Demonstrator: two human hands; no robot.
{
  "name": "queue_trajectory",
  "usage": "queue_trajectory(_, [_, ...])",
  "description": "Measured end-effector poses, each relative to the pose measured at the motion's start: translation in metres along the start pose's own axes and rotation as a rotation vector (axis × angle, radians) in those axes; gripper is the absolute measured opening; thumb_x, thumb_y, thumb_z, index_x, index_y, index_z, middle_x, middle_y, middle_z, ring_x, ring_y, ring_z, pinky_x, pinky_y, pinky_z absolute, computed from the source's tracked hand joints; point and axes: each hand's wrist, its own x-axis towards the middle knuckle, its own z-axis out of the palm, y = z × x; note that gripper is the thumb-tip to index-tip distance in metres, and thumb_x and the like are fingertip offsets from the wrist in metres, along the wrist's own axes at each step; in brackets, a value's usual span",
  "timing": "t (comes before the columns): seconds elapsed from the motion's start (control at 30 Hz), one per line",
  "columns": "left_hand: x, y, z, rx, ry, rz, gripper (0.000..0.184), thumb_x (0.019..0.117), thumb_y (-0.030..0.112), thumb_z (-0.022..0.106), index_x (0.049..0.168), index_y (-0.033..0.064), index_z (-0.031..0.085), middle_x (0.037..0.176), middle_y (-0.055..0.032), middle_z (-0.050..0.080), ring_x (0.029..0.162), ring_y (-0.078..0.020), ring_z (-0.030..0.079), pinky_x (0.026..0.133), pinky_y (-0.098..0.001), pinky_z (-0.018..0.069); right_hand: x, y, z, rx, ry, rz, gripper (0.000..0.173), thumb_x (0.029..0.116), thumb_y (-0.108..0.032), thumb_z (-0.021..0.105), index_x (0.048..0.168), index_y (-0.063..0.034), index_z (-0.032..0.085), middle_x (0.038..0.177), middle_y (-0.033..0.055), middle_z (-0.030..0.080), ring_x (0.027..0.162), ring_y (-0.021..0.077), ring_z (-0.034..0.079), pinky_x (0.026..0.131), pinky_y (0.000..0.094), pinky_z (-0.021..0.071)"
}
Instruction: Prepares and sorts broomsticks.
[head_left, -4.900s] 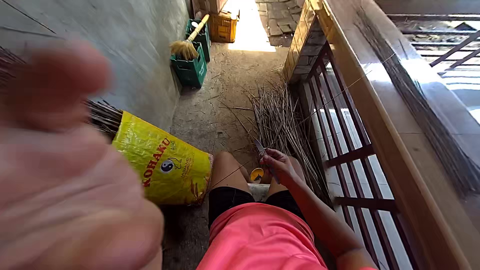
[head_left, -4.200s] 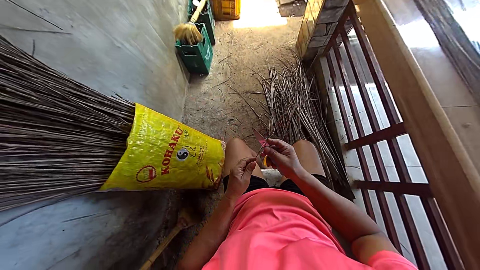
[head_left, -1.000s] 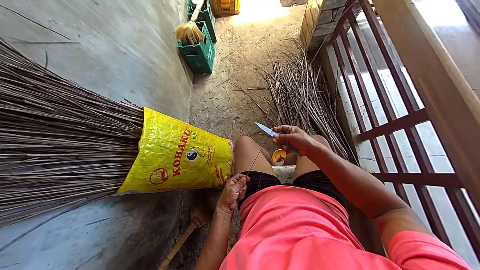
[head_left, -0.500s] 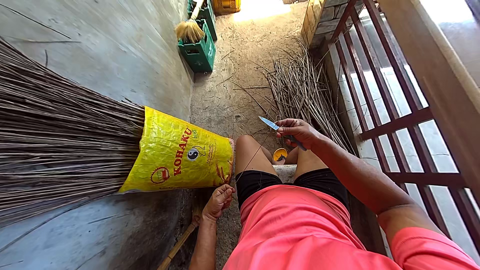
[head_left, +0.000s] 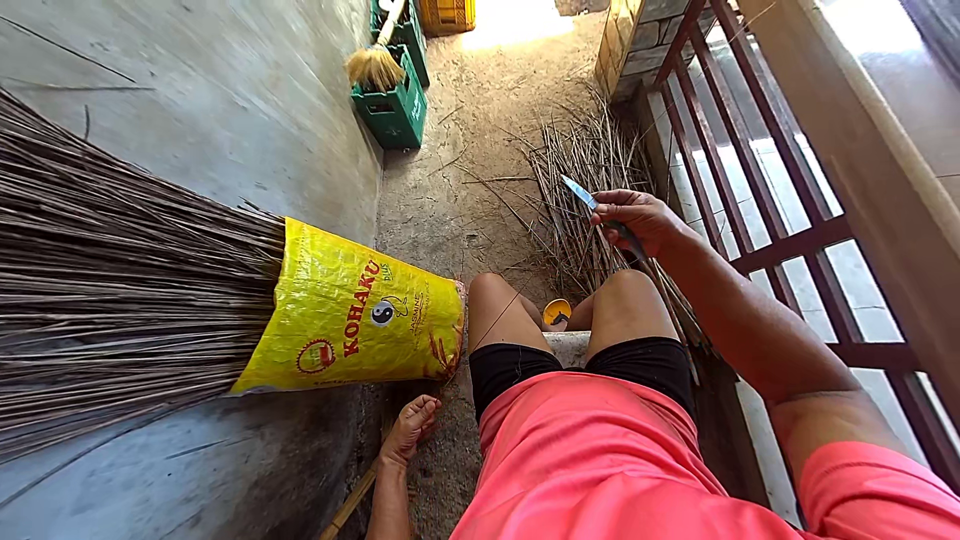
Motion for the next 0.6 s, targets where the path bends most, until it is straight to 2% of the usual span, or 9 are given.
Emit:
queue_trajectory(0.17, [-0.002, 0.006, -0.008, 0.009, -0.011, 0.011, 0.009, 0.0921, 0.021, 0.062, 0.090, 0.0166, 0.069, 0.049, 0.0127, 0.041, 0.038, 0.0036, 0.035, 0.038, -0.0136, 0.0293, 0.007, -0.008, 0.002, -0.113, -0.013, 0.016, 0.028, 0.1001, -0.004, 0.057, 0.128, -0.0038, 0.060, 0.086, 0.0074, 0.072, 0.049, 0.0052, 0.055, 0.041, 0.0177, 0.0444])
queue_trajectory(0.43, [-0.003, 0.021, -0.005, 0.016, -0.056, 0.036, 0.008, 0.0881, 0.027, 0.071, 0.087, 0.0197, 0.071, 0.049, 0.0132, 0.041, 0.038, 0.0045, 0.034, 0.038, -0.0130, 0.0281, 0.011, -0.018, 0.010, -0.130, 0.004, -0.014, 0.028, 0.1007, -0.003, 0.057, 0.129, -0.0023, 0.060, 0.085, 0.0081, 0.072, 0.047, 0.0052, 0.055, 0.040, 0.0176, 0.0439])
queue_trajectory(0.5, [-0.004, 0.021, -0.007, 0.038, -0.053, 0.017, 0.007, 0.0890, 0.026, 0.069, 0.087, 0.0192, 0.070, 0.049, 0.0132, 0.041, 0.038, 0.0044, 0.034, 0.038, -0.0131, 0.0282, 0.015, -0.017, 0.007, -0.159, 0.092, -0.025, 0.029, 0.1002, -0.004, 0.059, 0.130, -0.0030, 0.061, 0.086, 0.0072, 0.071, 0.048, 0.0053, 0.054, 0.040, 0.0184, 0.0441])
queue_trajectory(0.57, [-0.014, 0.011, -0.023, 0.113, 0.028, -0.052, 0.009, 0.0919, 0.019, 0.060, 0.088, 0.0156, 0.067, 0.050, 0.0126, 0.040, 0.039, 0.0028, 0.033, 0.039, -0.0144, 0.0290, 0.024, -0.023, -0.017, -0.187, 0.286, -0.089, 0.038, 0.0958, -0.008, 0.066, 0.133, -0.0082, 0.061, 0.088, 0.0026, 0.068, 0.050, 0.0048, 0.051, 0.042, 0.0198, 0.0440])
queue_trajectory(0.6, [-0.023, 0.001, -0.037, 0.150, 0.086, -0.095, 0.013, 0.0970, 0.016, 0.054, 0.092, 0.0127, 0.065, 0.052, 0.0115, 0.039, 0.041, 0.0014, 0.033, 0.040, -0.0154, 0.0300, 0.029, -0.030, -0.038, -0.185, 0.396, -0.128, 0.041, 0.0947, -0.011, 0.068, 0.135, -0.0109, 0.061, 0.090, 0.0010, 0.068, 0.051, 0.0051, 0.052, 0.043, 0.0206, 0.0442])
